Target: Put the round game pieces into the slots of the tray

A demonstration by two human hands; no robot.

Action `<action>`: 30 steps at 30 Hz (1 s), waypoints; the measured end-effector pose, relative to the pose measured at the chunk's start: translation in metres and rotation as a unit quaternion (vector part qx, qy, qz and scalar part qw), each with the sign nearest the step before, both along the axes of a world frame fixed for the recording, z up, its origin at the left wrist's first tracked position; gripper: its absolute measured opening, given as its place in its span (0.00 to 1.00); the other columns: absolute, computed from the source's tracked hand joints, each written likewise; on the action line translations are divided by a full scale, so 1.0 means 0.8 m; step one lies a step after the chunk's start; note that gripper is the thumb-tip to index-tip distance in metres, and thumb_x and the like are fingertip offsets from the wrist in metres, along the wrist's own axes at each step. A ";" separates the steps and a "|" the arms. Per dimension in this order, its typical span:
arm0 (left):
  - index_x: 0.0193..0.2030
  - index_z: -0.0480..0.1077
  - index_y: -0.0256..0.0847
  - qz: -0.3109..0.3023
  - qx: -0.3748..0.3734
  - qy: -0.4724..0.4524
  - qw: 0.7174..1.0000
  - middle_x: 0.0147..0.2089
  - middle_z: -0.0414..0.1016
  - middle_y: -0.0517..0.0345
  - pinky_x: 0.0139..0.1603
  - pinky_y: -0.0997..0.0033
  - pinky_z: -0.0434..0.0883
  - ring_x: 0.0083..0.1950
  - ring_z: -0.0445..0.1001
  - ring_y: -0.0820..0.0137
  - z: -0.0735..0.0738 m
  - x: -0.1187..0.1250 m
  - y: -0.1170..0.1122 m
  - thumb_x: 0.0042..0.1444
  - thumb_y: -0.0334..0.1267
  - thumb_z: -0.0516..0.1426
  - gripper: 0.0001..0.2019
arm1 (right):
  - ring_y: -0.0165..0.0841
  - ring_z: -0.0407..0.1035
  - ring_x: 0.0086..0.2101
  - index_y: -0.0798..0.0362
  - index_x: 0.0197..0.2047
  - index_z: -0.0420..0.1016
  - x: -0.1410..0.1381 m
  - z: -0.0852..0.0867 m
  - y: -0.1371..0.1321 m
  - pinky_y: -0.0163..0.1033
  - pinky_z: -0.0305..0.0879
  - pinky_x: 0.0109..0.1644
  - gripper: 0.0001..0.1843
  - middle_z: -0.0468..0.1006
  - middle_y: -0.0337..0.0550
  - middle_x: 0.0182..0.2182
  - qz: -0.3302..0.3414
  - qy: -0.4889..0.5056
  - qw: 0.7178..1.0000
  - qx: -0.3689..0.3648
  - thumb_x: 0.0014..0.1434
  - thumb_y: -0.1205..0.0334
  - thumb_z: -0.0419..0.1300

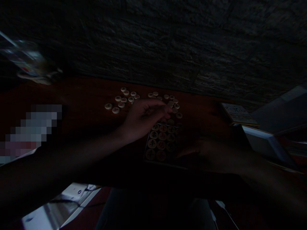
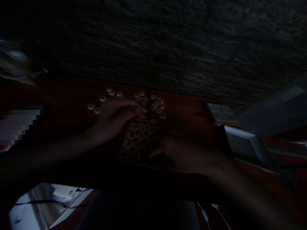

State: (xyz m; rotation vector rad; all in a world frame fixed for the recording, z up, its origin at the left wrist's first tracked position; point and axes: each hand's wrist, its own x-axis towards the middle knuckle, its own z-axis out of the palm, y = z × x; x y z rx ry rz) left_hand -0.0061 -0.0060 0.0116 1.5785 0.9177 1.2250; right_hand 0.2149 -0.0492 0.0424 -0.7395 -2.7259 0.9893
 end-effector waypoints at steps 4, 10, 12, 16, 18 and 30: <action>0.37 0.83 0.41 0.003 0.000 0.000 1.000 0.37 0.87 0.56 0.41 0.72 0.80 0.38 0.85 0.68 -0.001 0.000 0.000 0.62 0.37 0.62 0.07 | 0.32 0.82 0.43 0.45 0.46 0.88 0.001 -0.003 0.000 0.36 0.72 0.50 0.15 0.89 0.37 0.42 0.000 0.007 1.000 -0.012 0.63 0.73 0.66; 0.37 0.82 0.41 0.005 0.005 0.008 1.000 0.36 0.87 0.56 0.41 0.72 0.80 0.38 0.85 0.68 0.000 -0.001 0.000 0.62 0.36 0.62 0.07 | 0.32 0.82 0.41 0.48 0.43 0.88 0.012 0.014 0.003 0.33 0.73 0.44 0.11 0.88 0.39 0.42 -0.038 -0.011 0.999 -0.026 0.60 0.72 0.68; 0.37 0.82 0.40 0.002 0.001 0.009 1.000 0.36 0.87 0.56 0.41 0.72 0.80 0.38 0.85 0.68 0.000 -0.001 0.000 0.62 0.37 0.62 0.07 | 0.31 0.82 0.39 0.49 0.41 0.87 0.015 0.016 0.005 0.32 0.73 0.43 0.13 0.88 0.37 0.40 -0.042 -0.024 0.999 -0.022 0.57 0.75 0.67; 0.37 0.82 0.39 -0.001 0.001 0.001 1.000 0.37 0.87 0.55 0.42 0.72 0.81 0.38 0.85 0.68 0.000 -0.001 0.000 0.62 0.37 0.62 0.07 | 0.32 0.81 0.40 0.48 0.39 0.87 0.015 0.013 0.009 0.33 0.72 0.45 0.15 0.88 0.37 0.39 -0.043 -0.025 0.999 -0.009 0.56 0.78 0.66; 0.37 0.82 0.39 0.000 0.004 -0.003 1.000 0.37 0.87 0.55 0.42 0.72 0.81 0.38 0.85 0.68 -0.001 -0.001 0.000 0.62 0.37 0.62 0.07 | 0.32 0.81 0.40 0.49 0.39 0.87 0.014 0.011 0.010 0.34 0.72 0.45 0.14 0.87 0.38 0.38 -0.043 -0.020 0.999 0.002 0.56 0.77 0.66; 0.37 0.81 0.42 0.136 0.075 0.013 0.988 0.34 0.85 0.57 0.39 0.70 0.78 0.36 0.82 0.68 0.016 -0.025 0.031 0.64 0.39 0.59 0.09 | 0.36 0.81 0.36 0.50 0.39 0.85 0.035 0.001 0.049 0.38 0.75 0.41 0.07 0.88 0.42 0.36 -0.283 0.132 0.946 0.083 0.61 0.59 0.66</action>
